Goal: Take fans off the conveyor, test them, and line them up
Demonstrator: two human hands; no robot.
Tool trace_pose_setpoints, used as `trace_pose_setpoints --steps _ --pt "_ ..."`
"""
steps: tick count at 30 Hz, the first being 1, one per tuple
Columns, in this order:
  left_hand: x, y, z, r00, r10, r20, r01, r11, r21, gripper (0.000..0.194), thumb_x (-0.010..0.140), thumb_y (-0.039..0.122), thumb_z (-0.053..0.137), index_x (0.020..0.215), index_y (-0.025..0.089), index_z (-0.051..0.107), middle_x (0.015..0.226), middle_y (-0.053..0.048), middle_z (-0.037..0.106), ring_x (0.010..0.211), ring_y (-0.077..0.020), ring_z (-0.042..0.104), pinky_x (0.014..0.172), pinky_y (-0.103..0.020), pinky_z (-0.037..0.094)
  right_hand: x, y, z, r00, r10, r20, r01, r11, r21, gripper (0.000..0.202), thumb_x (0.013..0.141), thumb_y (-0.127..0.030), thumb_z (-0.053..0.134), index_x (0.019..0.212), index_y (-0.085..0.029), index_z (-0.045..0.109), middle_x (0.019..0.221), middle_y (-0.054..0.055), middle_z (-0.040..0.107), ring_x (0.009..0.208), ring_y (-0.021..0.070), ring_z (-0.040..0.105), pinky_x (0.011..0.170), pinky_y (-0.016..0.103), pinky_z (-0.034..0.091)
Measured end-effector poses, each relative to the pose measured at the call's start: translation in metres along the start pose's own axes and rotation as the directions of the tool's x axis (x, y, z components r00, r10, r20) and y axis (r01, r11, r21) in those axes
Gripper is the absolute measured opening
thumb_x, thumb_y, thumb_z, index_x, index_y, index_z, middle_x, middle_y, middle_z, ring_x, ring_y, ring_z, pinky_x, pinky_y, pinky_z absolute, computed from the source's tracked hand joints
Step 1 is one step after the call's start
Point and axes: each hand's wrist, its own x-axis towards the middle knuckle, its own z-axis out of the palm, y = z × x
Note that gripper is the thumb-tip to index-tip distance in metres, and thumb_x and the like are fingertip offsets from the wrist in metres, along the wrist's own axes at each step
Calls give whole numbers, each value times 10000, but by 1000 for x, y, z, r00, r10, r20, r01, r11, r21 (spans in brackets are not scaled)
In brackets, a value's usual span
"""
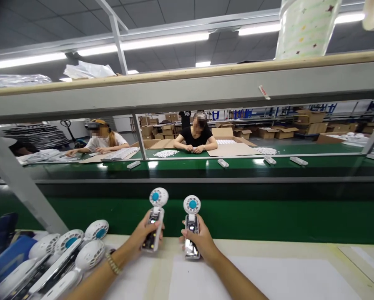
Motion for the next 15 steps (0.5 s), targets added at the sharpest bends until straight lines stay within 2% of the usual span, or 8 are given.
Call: trace_pose_setpoints --steps 3,5,8,11,15 --pt "-6 -16 36 996 -23 81 31 995 -94 506 650 314 693 1028 236 367 873 -21 569 586 -138 579 507 -291 511 -3 3 5 997 66 26 -67 997 43 598 669 -367 663 1174 -247 367 954 59 612 582 192 612 458 318 500" --pt "-7 -23 46 997 -27 76 37 991 -126 451 649 287 696 975 219 392 884 -16 552 613 -129 578 560 -296 513 -3 3 2 995 96 9 -96 992 86 564 695 -306 599 1198 -243 352 876 35 627 581 188 607 470 309 498" --pt "-6 -29 42 997 -35 65 43 989 -139 409 680 272 665 982 217 395 918 -26 546 642 -142 590 607 -326 512 -2 3 -5 994 108 -3 -107 987 121 560 665 -225 558 1192 -245 367 813 3 615 595 186 598 457 283 479" --pt "-3 -33 33 991 -47 128 73 976 -207 384 705 235 606 1016 219 380 945 -47 557 701 -188 615 663 -384 507 0 5 -8 991 122 46 -126 989 79 562 668 -213 560 1198 -245 377 776 -2 607 609 192 594 491 300 483" --pt "-2 -36 30 988 -58 143 89 971 -222 427 655 103 556 1031 195 376 923 -65 584 777 -229 621 737 -437 486 0 8 -11 994 89 61 -88 996 -8 553 685 -225 579 1206 -260 397 960 29 605 722 203 604 620 340 493"
